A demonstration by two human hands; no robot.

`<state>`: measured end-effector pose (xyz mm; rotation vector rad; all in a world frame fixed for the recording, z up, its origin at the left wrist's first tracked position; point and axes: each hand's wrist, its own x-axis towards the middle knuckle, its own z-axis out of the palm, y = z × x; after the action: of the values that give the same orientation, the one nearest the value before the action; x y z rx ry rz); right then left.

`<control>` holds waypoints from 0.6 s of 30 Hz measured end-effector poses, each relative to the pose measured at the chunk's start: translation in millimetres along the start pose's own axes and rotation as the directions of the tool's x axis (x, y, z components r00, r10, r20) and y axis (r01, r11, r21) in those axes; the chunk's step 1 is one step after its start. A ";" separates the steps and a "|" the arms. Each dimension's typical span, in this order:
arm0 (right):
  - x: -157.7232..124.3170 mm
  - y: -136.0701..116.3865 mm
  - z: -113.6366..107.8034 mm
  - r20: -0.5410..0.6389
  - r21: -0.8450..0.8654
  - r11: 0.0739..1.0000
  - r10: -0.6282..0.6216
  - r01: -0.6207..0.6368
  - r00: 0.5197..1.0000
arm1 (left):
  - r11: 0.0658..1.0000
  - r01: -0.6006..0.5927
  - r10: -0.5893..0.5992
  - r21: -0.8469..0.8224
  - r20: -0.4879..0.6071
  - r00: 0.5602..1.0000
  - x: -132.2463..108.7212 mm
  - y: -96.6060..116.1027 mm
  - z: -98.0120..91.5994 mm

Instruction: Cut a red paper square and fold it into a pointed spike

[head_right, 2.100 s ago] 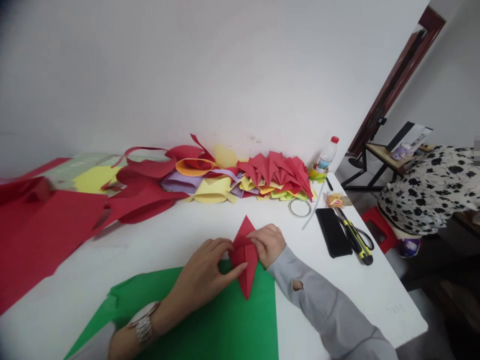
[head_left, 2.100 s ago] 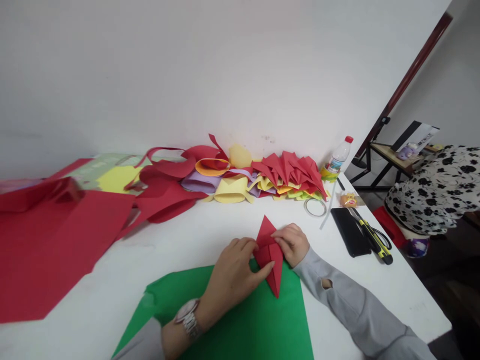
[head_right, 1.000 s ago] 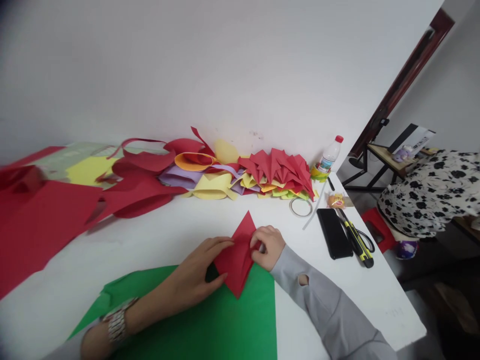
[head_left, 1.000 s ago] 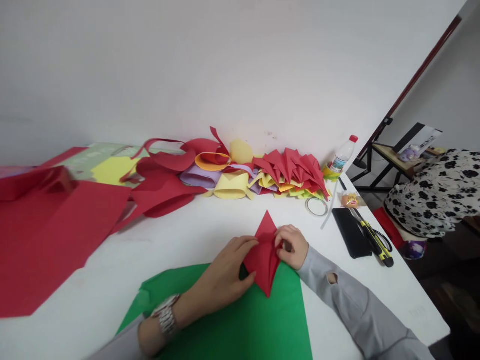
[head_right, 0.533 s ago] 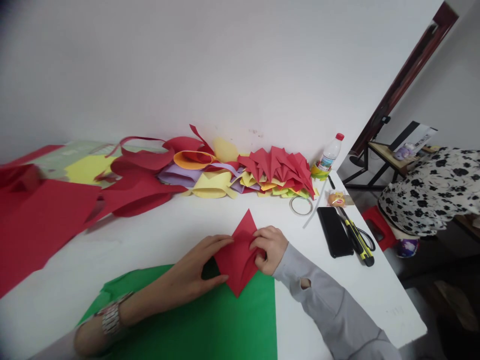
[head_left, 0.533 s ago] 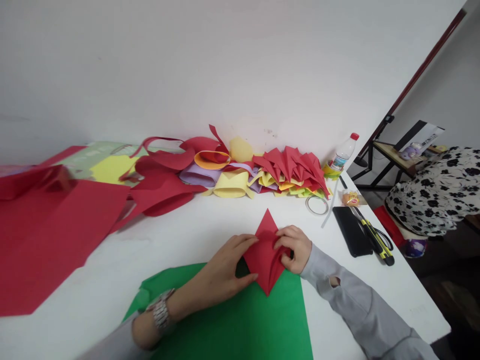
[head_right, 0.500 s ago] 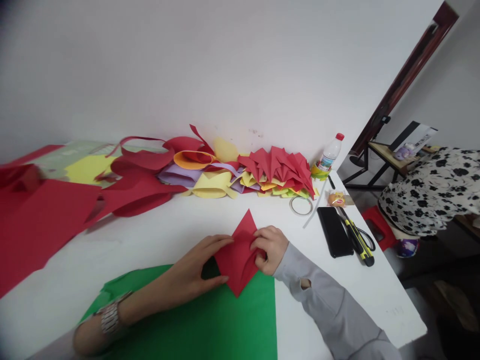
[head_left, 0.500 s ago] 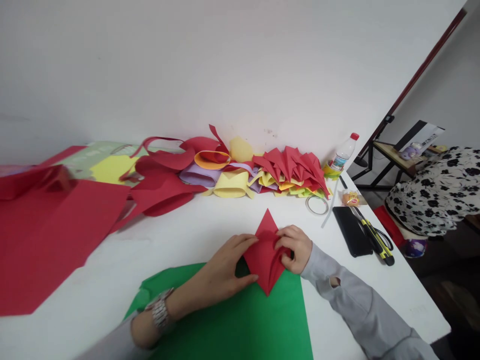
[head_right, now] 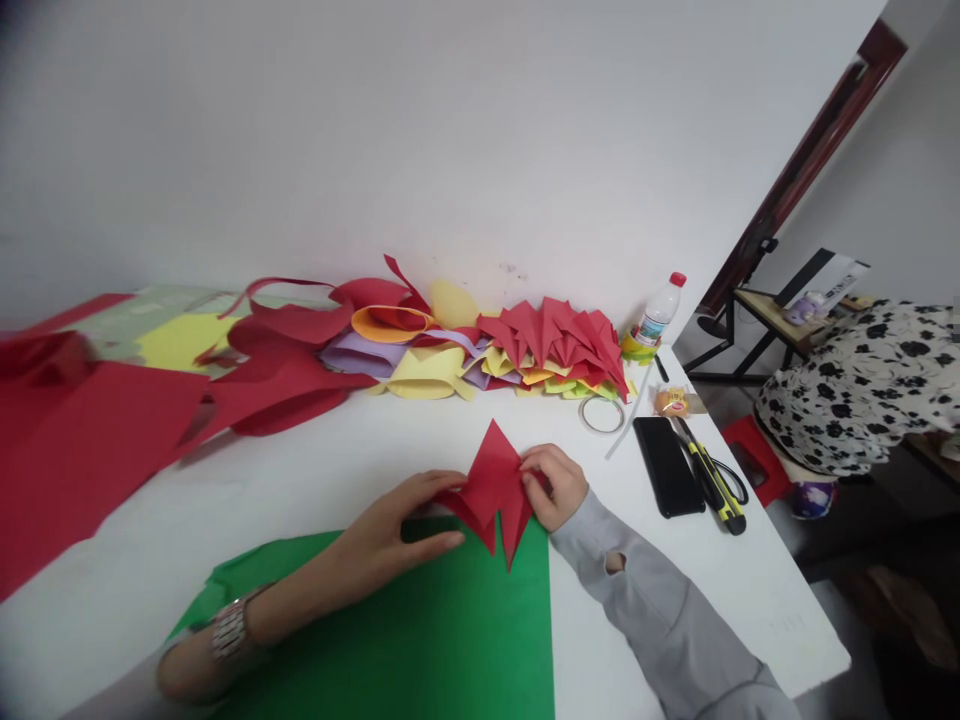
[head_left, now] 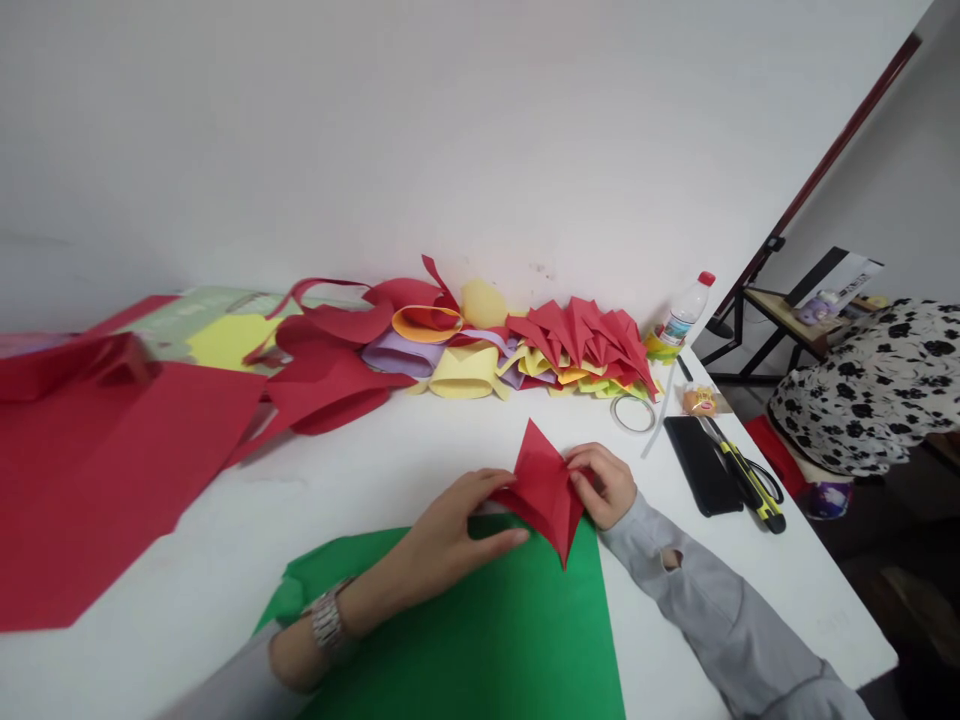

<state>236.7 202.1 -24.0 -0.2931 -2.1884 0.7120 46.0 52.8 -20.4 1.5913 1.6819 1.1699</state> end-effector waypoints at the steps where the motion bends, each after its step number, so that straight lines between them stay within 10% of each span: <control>1: 0.1 0.4 0.7 -0.007 0.007 1.000 0.006 -0.006 1.000 | 0.999 0.022 -0.022 -0.033 -0.011 1.000 1.0 3.2 0.9; 6: 0.0 3.0 4.0 -0.041 0.043 0.999 0.028 -0.026 0.999 | 0.992 0.097 -0.102 -0.087 -0.059 0.993 4.2 10.5 5.7; 18: -5.4 0.0 8.0 0.110 -0.056 0.996 -0.059 0.066 0.992 | 0.979 -0.082 0.111 0.189 -0.153 0.982 -0.1 -3.6 15.9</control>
<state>234.1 196.6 -31.5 -0.2197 -2.3139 0.6421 57.7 56.6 -31.1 1.7465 1.8806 1.2544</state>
